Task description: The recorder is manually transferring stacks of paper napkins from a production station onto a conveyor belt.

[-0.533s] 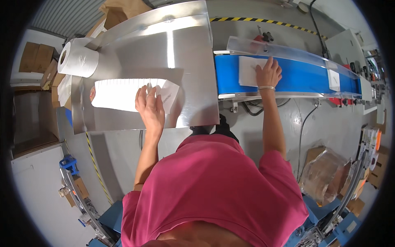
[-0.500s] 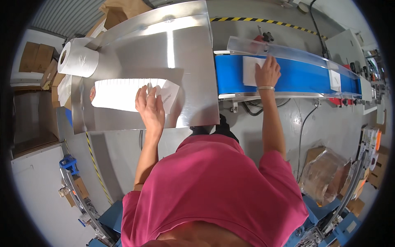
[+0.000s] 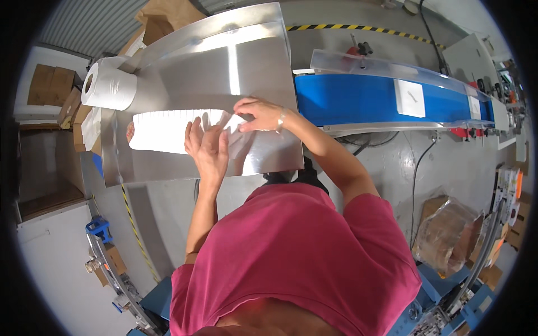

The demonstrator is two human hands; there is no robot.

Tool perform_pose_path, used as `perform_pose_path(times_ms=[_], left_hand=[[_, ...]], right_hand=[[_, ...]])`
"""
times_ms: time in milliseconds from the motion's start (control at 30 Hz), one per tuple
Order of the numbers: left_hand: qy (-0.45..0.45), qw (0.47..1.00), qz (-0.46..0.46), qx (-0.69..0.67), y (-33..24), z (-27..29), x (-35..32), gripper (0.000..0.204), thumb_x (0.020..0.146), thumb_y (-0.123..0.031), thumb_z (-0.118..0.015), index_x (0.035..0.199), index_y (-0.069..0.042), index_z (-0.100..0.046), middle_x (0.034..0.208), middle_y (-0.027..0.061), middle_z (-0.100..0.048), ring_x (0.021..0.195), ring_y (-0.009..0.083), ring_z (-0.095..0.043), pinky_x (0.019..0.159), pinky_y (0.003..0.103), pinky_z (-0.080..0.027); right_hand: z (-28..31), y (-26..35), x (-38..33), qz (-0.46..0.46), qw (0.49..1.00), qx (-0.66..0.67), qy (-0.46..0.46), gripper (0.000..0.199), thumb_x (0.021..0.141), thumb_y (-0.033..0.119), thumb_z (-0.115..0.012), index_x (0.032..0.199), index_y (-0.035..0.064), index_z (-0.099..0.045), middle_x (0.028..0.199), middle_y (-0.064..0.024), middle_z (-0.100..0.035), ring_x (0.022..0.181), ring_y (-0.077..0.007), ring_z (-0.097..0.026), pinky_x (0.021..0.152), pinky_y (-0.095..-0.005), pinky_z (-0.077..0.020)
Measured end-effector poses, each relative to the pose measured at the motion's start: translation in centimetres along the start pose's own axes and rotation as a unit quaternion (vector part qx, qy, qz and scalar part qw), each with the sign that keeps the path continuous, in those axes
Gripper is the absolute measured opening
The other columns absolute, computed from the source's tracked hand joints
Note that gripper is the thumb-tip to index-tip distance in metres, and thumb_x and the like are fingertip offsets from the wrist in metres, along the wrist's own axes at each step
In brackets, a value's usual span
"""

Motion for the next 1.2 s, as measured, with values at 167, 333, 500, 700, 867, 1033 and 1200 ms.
perform_pose_path(times_ms=[167, 333, 500, 700, 867, 1033, 1200], left_hand=[[-0.030, 0.997, 0.076, -0.007, 1.2, 0.0, -0.2, 0.028, 0.082, -0.004, -0.064, 0.110, -0.005, -0.063, 0.134, 0.0194, -0.042, 0.127, 0.0402, -0.034, 0.103, 0.051, -0.029], [-0.035, 0.998, 0.046, 0.013, 2.0, -0.2, -0.4, 0.030, 0.080, 0.000, -0.063, 0.109, -0.006, -0.064, 0.131, 0.0157, -0.046, 0.125, 0.0386, -0.038, 0.102, 0.049, -0.030], [-0.034, 0.999, 0.031, 0.004, 1.9, -0.1, -0.1, 0.031, 0.077, 0.002, -0.064, 0.107, -0.007, -0.065, 0.131, 0.0140, -0.046, 0.125, 0.0384, -0.038, 0.102, 0.050, -0.029], [0.001, 1.000, 0.012, -0.013, 1.5, 0.2, 0.3, 0.028, 0.076, 0.002, -0.064, 0.102, -0.009, -0.067, 0.133, 0.0156, -0.044, 0.129, 0.0404, -0.034, 0.104, 0.051, -0.027], [0.029, 0.999, -0.001, -0.044, 0.8, 1.2, 1.1, 0.019, 0.078, -0.005, -0.067, 0.098, -0.007, -0.068, 0.135, 0.0196, -0.042, 0.130, 0.0429, -0.031, 0.104, 0.053, -0.025], [-0.003, 0.999, 0.041, -0.016, 3.2, 1.0, 1.0, 0.026, 0.083, -0.007, -0.064, 0.107, -0.001, -0.060, 0.135, 0.0242, -0.041, 0.129, 0.0428, -0.032, 0.103, 0.053, -0.028], [0.004, 0.999, 0.018, -0.037, 3.9, 0.8, 1.0, 0.028, 0.083, -0.002, -0.062, 0.111, -0.004, -0.062, 0.133, 0.0191, -0.044, 0.127, 0.0382, -0.037, 0.102, 0.048, -0.032]], right_hand=[[2.5, -3.7, -7.0, -0.219, 0.954, 0.106, -0.173, 0.025, 0.091, 0.025, -0.064, 0.102, 0.0049, -0.054, 0.078, 0.0024, -0.051, 0.072, -0.0079, -0.046, 0.064, -0.0267, -0.0445], [9.3, -8.3, -15.7, -0.400, 0.812, -0.101, -0.413, 0.033, 0.087, 0.032, -0.065, 0.099, 0.0025, -0.058, 0.084, -0.0136, -0.061, 0.071, -0.0232, -0.055, 0.067, -0.0342, -0.0461], [10.6, -5.2, -14.6, -0.239, 0.712, -0.512, -0.417, 0.046, 0.076, 0.026, -0.075, 0.112, 0.0039, -0.056, 0.104, -0.0140, -0.062, 0.091, -0.0373, -0.059, 0.080, -0.0450, -0.0482], [2.2, 1.9, -1.5, -0.133, 0.987, 0.042, -0.083, 0.052, 0.076, 0.017, -0.076, 0.123, 0.0107, -0.054, 0.121, -0.0066, -0.056, 0.111, -0.0221, -0.054, 0.092, -0.0360, -0.0463], [0.0, 1.0, 2.4, -0.071, 0.996, 0.040, 0.044, 0.047, 0.077, 0.015, -0.073, 0.119, 0.0054, -0.055, 0.123, -0.0061, -0.053, 0.108, -0.0209, -0.053, 0.090, -0.0336, -0.0460], [0.2, -0.5, -1.3, -0.177, 0.967, 0.173, -0.053, 0.027, 0.090, 0.024, -0.065, 0.103, 0.0020, -0.058, 0.092, -0.0036, -0.059, 0.089, -0.0094, -0.054, 0.081, -0.0258, -0.0455], [5.4, -9.4, -11.7, -0.347, 0.860, 0.016, -0.375, 0.028, 0.089, 0.030, -0.065, 0.100, 0.0043, -0.061, 0.084, -0.0059, -0.062, 0.078, -0.0142, -0.054, 0.073, -0.0288, -0.0466]])
Point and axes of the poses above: each hand's wrist, its own x-axis towards the middle knuckle, its own z-axis out of the back of the hand, y = z × x, the point moved 2 cm from there along x, towards the middle knuckle
